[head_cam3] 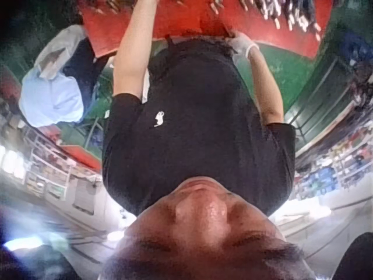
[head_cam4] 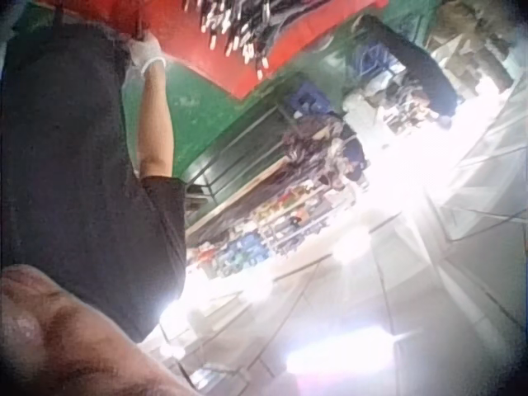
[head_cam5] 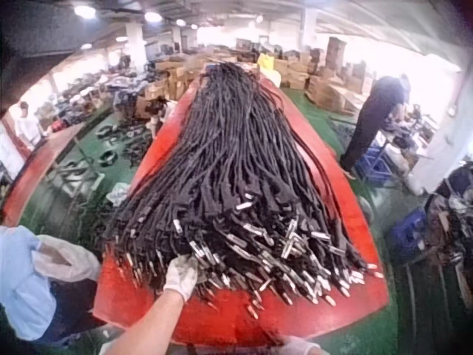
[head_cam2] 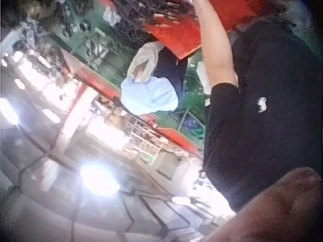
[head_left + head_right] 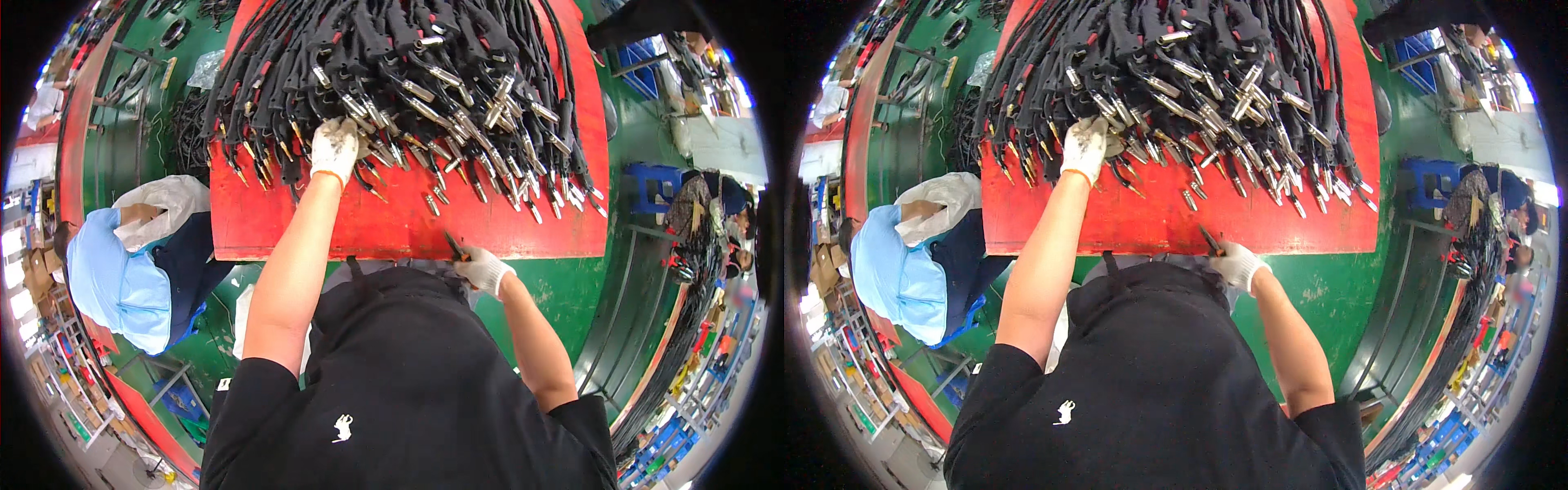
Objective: Assembling welding torch cable leads and connectors on a production line.
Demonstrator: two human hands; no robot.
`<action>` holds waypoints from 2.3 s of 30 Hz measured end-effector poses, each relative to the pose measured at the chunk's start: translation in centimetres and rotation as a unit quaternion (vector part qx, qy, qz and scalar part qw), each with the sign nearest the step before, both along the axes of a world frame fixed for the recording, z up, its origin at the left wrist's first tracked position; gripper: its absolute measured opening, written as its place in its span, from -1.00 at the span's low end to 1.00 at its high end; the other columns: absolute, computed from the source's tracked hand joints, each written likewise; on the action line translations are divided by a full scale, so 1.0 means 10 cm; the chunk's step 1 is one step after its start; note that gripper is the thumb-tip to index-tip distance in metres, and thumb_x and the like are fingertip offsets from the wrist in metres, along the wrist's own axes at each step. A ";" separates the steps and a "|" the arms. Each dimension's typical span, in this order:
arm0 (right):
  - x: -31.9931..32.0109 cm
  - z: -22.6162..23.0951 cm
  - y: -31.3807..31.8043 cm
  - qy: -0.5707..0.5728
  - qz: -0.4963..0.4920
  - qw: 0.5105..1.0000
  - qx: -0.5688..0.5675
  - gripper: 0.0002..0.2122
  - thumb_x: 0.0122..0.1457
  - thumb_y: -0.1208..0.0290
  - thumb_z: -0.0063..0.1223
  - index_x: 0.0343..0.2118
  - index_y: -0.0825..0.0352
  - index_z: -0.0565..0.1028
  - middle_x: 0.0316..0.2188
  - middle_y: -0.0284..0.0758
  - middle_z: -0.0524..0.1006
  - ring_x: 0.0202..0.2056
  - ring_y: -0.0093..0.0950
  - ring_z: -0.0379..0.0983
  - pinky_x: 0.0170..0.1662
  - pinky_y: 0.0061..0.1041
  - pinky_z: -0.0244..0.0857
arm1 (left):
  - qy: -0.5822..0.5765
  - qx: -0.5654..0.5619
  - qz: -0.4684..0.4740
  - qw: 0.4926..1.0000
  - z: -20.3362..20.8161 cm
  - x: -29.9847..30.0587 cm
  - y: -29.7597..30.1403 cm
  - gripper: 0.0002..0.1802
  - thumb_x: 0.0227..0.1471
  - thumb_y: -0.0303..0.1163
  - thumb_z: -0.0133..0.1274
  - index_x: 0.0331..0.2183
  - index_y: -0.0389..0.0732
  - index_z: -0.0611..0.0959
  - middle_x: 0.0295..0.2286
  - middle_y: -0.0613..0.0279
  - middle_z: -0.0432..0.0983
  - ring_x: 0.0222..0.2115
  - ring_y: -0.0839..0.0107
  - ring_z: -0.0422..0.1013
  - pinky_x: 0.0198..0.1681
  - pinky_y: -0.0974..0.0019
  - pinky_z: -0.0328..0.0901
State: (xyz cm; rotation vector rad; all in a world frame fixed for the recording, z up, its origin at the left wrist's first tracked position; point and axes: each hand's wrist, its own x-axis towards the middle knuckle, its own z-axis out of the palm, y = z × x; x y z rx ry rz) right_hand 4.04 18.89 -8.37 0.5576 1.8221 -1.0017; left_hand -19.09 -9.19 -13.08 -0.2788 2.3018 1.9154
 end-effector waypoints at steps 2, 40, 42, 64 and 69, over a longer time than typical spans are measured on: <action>-0.02 0.09 0.04 -0.043 0.032 0.998 -0.015 -0.65 0.16 0.26 0.10 -0.10 0.42 0.49 -0.38 -0.18 0.56 -0.31 -0.38 0.49 -0.20 -0.33 0.37 | -0.090 -0.030 -0.006 0.995 0.26 0.02 -0.08 -0.68 0.13 -0.27 -0.05 -0.33 -0.32 0.67 -0.36 -0.15 0.62 -0.32 -0.04 0.54 -0.14 0.07 0.40; -1.87 0.65 -1.17 0.186 0.002 0.977 -0.104 -0.66 0.24 0.37 0.05 -0.01 0.48 0.39 -0.49 -0.27 0.50 -0.55 -0.48 0.43 -0.49 -0.44 0.35 | -0.147 0.134 0.057 0.978 0.73 -0.47 -0.21 -0.69 0.07 -0.24 0.22 -0.28 -0.32 0.69 -0.46 0.27 0.57 -0.54 0.45 0.48 -0.43 0.37 0.41; -1.91 0.58 -1.17 0.186 0.009 0.977 -0.107 -0.63 0.24 0.33 0.05 0.01 0.48 0.40 -0.49 -0.25 0.51 -0.57 -0.47 0.43 -0.48 -0.43 0.35 | -0.147 0.139 0.057 0.978 0.74 -0.46 -0.20 -0.69 0.07 -0.25 0.22 -0.28 -0.32 0.69 -0.47 0.28 0.57 -0.54 0.46 0.48 -0.44 0.37 0.41; -1.50 0.73 -0.86 0.009 -0.203 0.922 -0.330 -0.82 0.29 0.25 0.07 -0.40 0.15 0.37 -0.61 -0.54 0.31 -0.63 -0.62 0.19 -0.59 -0.57 0.08 | -0.036 -0.132 0.017 0.990 0.55 -0.49 0.18 -0.62 0.15 -0.21 -0.06 -0.48 -0.28 0.68 -0.49 -0.06 0.62 -0.38 0.07 0.58 -0.24 0.12 0.39; -0.51 0.72 -0.48 0.010 -0.119 0.968 -0.221 -0.81 0.26 0.28 0.09 -0.33 0.31 0.43 -0.59 -0.41 0.41 -0.61 -0.58 0.33 -0.56 -0.51 0.20 | 0.090 -0.003 0.137 0.986 -0.22 -0.58 -0.41 -0.61 0.17 -0.14 0.08 -0.49 -0.26 0.70 -0.63 0.22 0.53 -0.59 0.40 0.43 -0.45 0.25 0.28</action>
